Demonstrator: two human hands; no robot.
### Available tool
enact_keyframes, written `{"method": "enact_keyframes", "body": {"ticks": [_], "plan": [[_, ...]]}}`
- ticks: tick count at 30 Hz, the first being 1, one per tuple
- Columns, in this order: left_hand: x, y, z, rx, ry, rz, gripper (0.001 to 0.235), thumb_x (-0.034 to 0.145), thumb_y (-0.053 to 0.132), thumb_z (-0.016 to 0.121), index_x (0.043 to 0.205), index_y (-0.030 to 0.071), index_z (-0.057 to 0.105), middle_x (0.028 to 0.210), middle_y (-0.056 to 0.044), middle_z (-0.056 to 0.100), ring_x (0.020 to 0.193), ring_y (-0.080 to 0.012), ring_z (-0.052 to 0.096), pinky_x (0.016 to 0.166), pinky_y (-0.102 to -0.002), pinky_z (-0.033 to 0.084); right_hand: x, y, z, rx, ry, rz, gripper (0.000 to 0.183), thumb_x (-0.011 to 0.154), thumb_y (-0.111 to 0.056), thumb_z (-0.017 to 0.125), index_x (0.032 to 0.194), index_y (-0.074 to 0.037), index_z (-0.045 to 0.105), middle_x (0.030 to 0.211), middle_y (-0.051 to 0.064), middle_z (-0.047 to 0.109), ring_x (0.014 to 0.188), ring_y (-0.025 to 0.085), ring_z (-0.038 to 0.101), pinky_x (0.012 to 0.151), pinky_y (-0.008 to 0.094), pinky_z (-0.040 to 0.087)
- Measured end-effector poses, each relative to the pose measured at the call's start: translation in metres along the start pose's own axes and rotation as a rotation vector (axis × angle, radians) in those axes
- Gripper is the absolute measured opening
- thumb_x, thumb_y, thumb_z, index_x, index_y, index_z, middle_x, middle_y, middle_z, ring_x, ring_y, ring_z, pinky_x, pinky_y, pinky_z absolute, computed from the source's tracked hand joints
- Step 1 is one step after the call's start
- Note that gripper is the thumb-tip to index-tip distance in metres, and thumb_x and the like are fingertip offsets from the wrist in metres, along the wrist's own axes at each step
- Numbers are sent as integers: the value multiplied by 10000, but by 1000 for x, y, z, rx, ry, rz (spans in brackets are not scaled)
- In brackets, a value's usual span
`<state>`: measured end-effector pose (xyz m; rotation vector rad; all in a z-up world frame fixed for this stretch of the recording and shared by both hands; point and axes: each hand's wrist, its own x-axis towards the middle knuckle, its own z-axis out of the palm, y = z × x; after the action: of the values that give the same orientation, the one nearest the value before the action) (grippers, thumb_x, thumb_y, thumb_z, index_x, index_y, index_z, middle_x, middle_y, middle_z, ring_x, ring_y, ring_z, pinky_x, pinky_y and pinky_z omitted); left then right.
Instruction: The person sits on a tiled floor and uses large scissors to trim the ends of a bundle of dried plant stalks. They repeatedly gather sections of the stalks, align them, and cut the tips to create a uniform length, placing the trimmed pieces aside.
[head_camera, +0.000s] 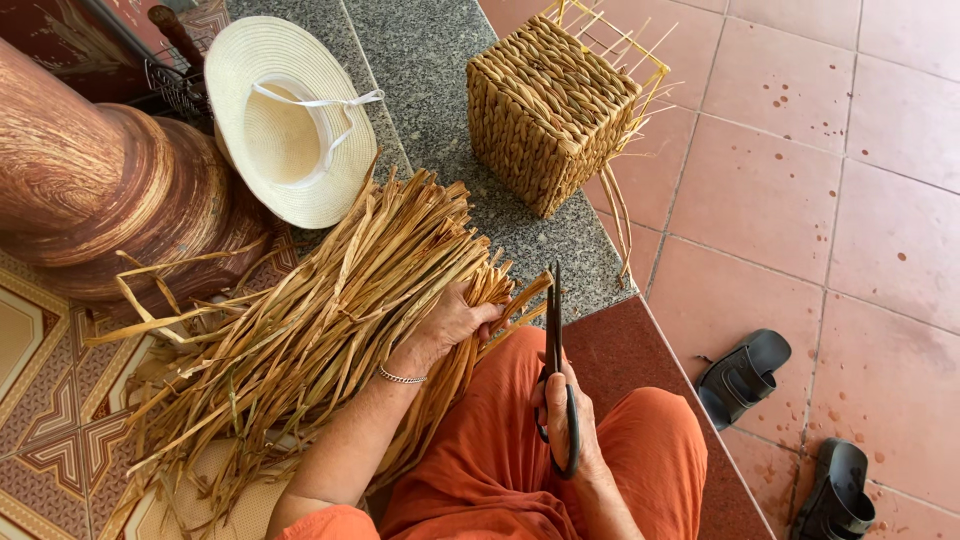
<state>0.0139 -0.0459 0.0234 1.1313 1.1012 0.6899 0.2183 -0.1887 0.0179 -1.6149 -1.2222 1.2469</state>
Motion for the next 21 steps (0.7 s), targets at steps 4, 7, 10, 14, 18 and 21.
{"method": "enact_keyframes", "body": {"ticks": [4, 7, 10, 14, 18, 21], "plan": [[-1, -6, 8, -134, 6, -17, 115, 905, 35, 691, 1007, 22, 743, 789, -105, 775, 534, -94, 651, 485, -248, 546, 0, 3, 2, -105, 23, 27, 643, 1028, -514, 303, 1433, -70, 533, 669, 36, 636, 556, 134, 584, 561, 301, 519], [-5, -9, 14, -118, 4, -51, 132, 909, 46, 684, 1031, 29, 732, 798, -91, 768, 559, -88, 670, 498, -248, 566, 2, 3, 4, -222, 51, 71, 653, 1016, -539, 278, 1398, -86, 552, 632, 55, 650, 547, 171, 633, 569, 341, 536], [-6, -11, 15, -36, -43, -10, 120, 914, 46, 695, 1017, 0, 737, 811, -101, 770, 575, -101, 681, 516, -257, 589, 3, 0, 5, -298, 77, 93, 660, 986, -566, 285, 1370, -114, 575, 619, 88, 655, 559, 215, 665, 547, 398, 523], [2, -12, 18, 117, 17, 58, 126, 920, 114, 730, 1030, 53, 726, 822, -69, 744, 558, -120, 666, 518, -255, 589, 3, 0, 1, -368, 138, -37, 652, 1001, -613, 316, 1323, -130, 613, 708, 133, 703, 643, 278, 723, 573, 429, 541], [15, -8, 30, 93, 85, 216, 125, 946, 179, 745, 965, 55, 747, 778, -41, 734, 633, -102, 695, 545, -259, 602, 4, 2, 0, -448, 150, -95, 592, 1019, -596, 346, 1314, -159, 614, 719, 191, 720, 693, 368, 725, 611, 483, 523], [19, -3, 35, 157, 134, 245, 127, 915, 199, 765, 969, 83, 765, 764, -23, 741, 662, -94, 699, 579, -273, 594, 10, 4, -2, -512, 116, -28, 578, 986, -544, 382, 1382, -156, 546, 665, 215, 695, 638, 399, 710, 581, 513, 511]]}}
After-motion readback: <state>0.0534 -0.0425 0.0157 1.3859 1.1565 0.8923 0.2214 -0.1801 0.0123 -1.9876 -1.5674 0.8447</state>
